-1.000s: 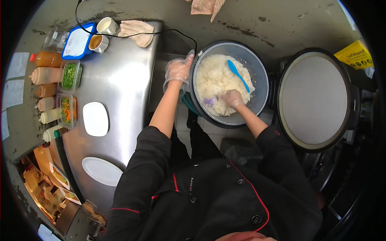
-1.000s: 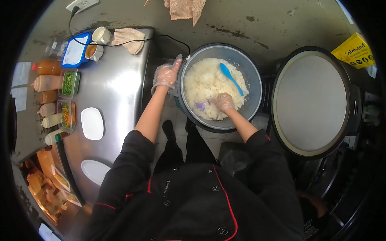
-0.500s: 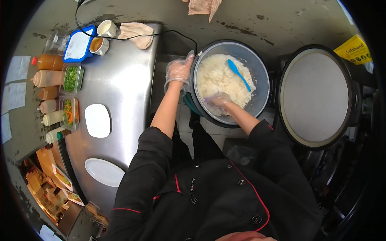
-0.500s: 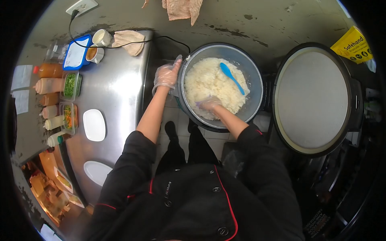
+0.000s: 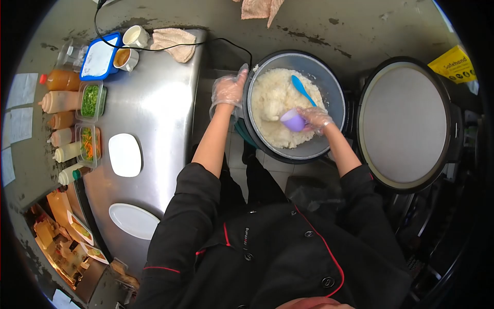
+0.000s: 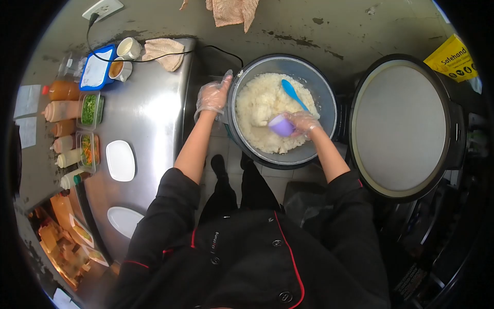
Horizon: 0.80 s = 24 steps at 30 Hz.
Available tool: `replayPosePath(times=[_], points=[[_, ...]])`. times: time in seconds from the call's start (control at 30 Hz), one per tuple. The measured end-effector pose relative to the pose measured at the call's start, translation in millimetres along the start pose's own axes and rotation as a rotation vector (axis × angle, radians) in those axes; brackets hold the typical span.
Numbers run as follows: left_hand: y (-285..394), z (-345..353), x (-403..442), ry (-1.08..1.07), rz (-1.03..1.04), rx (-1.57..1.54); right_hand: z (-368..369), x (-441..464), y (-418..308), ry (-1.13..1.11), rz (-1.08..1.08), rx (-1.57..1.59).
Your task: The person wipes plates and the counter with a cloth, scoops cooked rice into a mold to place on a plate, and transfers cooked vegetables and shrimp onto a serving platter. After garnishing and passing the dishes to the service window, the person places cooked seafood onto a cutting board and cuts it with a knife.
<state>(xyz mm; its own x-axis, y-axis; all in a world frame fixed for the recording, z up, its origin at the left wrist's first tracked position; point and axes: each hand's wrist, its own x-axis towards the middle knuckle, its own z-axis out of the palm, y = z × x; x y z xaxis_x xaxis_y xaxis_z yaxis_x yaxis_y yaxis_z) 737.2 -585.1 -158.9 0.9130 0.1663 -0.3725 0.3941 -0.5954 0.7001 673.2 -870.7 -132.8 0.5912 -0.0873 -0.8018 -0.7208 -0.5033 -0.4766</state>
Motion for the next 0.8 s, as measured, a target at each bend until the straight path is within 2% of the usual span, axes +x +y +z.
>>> replayPosePath(times=[0.03,0.13,0.23,0.33,0.43,0.53,0.63,0.73,0.8], points=[[0,0,2,-0.002,-0.005,0.004,-7,8,3,0.037,-0.078,-0.091],[-2,2,2,0.033,0.001,0.021,-19,-3,-27,0.277,-0.427,-0.81],[5,-3,-2,0.011,0.008,0.026,-2,17,-25,0.485,-0.702,-0.827],[6,-4,0,0.023,0.004,0.032,37,50,-13,0.409,-1.049,-0.871],[0,0,-1,0.003,-0.002,0.022,88,75,16,0.353,-1.003,-1.143],[-3,2,6,-0.001,0.018,0.026,107,64,20,0.247,-0.897,-1.22],[-2,2,1,0.006,0.0,0.033,106,75,24,-0.205,-0.691,-1.18],[-6,6,6,0.018,0.015,0.04,94,78,25,-0.227,-0.83,-1.0],[-4,3,8,0.019,0.019,0.06,80,68,22,-0.328,-0.728,-0.901]])
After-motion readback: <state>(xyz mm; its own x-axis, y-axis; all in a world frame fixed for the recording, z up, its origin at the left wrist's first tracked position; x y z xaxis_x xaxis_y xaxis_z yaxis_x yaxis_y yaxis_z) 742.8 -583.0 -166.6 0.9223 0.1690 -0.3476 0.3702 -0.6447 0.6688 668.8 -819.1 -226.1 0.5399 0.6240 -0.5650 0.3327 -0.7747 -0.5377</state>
